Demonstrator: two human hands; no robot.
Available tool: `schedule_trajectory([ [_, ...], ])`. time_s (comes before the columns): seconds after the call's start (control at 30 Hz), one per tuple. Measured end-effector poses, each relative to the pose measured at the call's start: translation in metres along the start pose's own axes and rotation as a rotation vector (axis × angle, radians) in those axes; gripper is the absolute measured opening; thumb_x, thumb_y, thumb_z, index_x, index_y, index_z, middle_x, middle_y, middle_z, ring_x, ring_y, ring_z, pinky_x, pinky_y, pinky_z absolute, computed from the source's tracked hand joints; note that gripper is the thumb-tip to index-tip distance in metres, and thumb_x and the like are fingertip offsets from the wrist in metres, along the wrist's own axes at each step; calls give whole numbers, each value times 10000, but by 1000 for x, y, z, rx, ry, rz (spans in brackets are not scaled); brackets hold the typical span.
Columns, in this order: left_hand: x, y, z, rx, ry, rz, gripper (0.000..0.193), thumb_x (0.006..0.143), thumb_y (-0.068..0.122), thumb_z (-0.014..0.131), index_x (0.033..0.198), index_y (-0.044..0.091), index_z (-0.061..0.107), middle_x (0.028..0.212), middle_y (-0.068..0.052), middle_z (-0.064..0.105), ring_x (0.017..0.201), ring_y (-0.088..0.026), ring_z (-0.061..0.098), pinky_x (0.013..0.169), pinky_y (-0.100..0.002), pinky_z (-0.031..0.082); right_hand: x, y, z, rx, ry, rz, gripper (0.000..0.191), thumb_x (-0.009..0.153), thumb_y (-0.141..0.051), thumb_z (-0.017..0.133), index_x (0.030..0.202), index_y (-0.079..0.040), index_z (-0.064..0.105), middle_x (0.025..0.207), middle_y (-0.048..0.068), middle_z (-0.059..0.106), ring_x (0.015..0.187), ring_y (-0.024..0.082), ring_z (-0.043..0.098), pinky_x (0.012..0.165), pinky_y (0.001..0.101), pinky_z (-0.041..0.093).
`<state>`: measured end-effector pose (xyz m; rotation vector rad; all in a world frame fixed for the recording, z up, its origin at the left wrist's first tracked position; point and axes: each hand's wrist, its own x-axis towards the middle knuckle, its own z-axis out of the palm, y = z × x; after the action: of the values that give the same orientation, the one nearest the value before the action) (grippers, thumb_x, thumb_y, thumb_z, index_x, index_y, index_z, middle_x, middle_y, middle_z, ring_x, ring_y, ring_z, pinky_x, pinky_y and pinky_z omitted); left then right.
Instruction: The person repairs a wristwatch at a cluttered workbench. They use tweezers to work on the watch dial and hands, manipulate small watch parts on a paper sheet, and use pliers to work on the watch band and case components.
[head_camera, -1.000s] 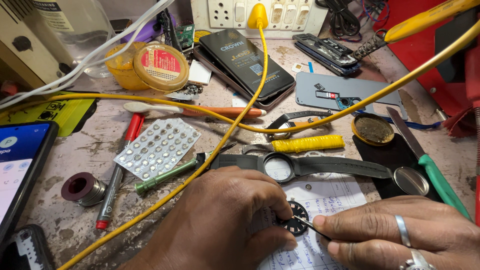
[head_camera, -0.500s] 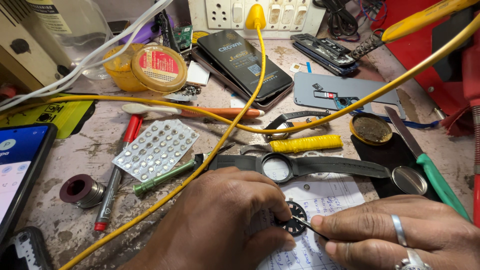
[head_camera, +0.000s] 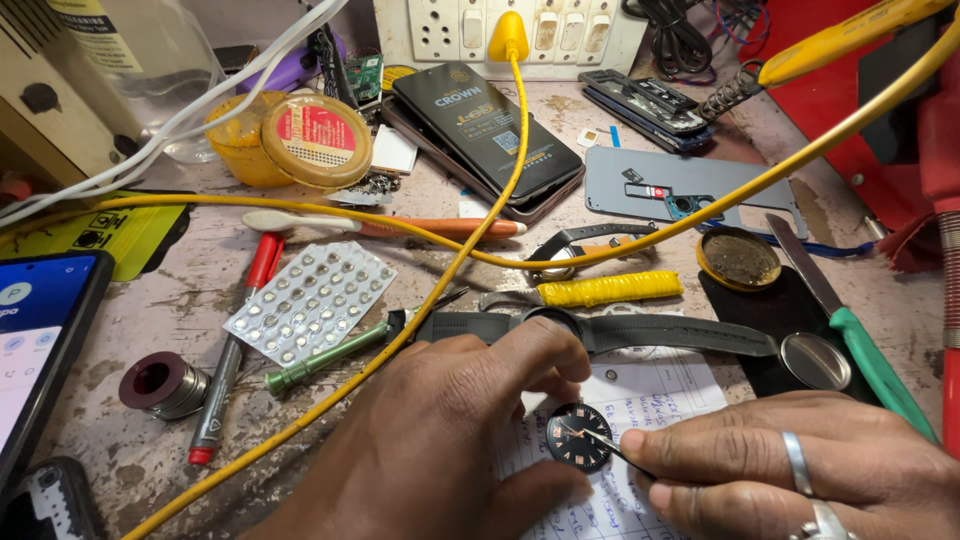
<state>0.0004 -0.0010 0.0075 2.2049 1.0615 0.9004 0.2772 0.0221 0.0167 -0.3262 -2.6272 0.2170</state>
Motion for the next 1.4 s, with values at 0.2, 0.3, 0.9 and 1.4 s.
schedule_trajectory([
  [0.2, 3, 0, 1, -74, -45, -128, 541, 752, 262, 858, 1168, 114, 544, 991, -55, 771, 895, -220, 780, 749, -337, 605, -1, 4, -1, 30, -12, 6, 256, 844, -214, 757, 1080, -114, 763, 1158, 106, 772, 994, 236, 746, 823, 389, 602],
  [0.3, 4, 0, 2, -94, -38, -126, 562, 762, 267, 850, 1181, 99, 515, 988, -59, 790, 894, -203, 799, 761, -312, 620, -3, 4, -1, 31, -16, 13, 270, 839, -214, 762, 1095, -128, 765, 1168, 96, 772, 999, 235, 744, 833, 385, 614],
  [0.9, 3, 0, 0, 44, -91, -127, 274, 781, 345, 855, 938, 170, 714, 761, -45, 703, 741, -213, 731, 632, -364, 554, -5, 3, 0, 0, -19, 34, 231, 859, -228, 739, 1074, -152, 774, 1165, 78, 779, 1014, 227, 742, 836, 405, 577],
  [1.4, 1, -4, 2, 32, -85, -114, 217, 763, 312, 860, 905, 182, 761, 767, -40, 719, 752, -205, 732, 659, -355, 566, -5, 3, 1, 5, -10, 26, 222, 879, -222, 723, 1084, -152, 771, 1156, 84, 780, 1009, 225, 745, 842, 421, 592],
])
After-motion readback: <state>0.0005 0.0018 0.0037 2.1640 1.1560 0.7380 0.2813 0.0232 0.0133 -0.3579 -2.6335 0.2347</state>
